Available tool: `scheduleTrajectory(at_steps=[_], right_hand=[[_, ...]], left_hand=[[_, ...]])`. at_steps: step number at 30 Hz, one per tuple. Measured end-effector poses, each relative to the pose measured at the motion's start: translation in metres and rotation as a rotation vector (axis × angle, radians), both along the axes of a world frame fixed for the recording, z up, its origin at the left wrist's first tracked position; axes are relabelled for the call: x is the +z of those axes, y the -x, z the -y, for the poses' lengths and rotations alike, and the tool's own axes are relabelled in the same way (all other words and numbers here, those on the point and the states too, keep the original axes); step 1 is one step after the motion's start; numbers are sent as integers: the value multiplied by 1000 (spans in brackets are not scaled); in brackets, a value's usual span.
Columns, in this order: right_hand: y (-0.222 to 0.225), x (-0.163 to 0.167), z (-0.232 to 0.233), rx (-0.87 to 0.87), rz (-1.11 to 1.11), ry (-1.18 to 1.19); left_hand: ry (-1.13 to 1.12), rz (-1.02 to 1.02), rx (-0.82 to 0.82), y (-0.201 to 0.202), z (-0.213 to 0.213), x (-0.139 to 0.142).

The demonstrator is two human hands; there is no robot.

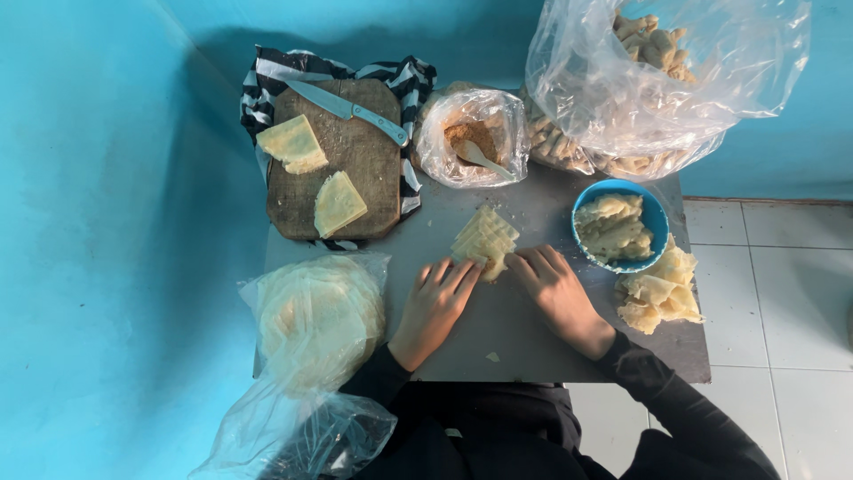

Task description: The person spoons a brown powder filling from a plastic-lined container onto folded dough pieces on a metal table, presses and arranges the filled pieces in a fan-shaped stack, and transfers finished pieces into a blue bowl and a large plastic bag. The person repeats this cycle for successive dough pieces throughout the clip.

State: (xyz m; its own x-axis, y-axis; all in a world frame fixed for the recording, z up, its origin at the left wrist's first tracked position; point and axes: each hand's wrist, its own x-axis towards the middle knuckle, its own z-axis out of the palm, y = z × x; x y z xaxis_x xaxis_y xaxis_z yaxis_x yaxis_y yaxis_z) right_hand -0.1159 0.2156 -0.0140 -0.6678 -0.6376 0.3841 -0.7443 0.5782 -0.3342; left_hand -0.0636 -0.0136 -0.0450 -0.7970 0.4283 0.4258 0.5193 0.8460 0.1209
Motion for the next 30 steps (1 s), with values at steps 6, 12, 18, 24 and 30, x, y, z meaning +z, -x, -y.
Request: scheduleTrajectory(at_steps=[6,12,18,24,30], right_hand=[[4,-9,16,16,110,159],[-2,-12,17,20,117,232],[-4,-11,15,40,95,198],[-8,-11,11,39,81,126],[-6,-11,13,46,77,107]], left_hand=[[34,-11,-20,-3,6,-2],[25,10,-40,-2,7,-6],[-21,27,-40,-3,9,-7],[-62,46,-34,-1,9,-1],[-30,21,-25,2,7,3]])
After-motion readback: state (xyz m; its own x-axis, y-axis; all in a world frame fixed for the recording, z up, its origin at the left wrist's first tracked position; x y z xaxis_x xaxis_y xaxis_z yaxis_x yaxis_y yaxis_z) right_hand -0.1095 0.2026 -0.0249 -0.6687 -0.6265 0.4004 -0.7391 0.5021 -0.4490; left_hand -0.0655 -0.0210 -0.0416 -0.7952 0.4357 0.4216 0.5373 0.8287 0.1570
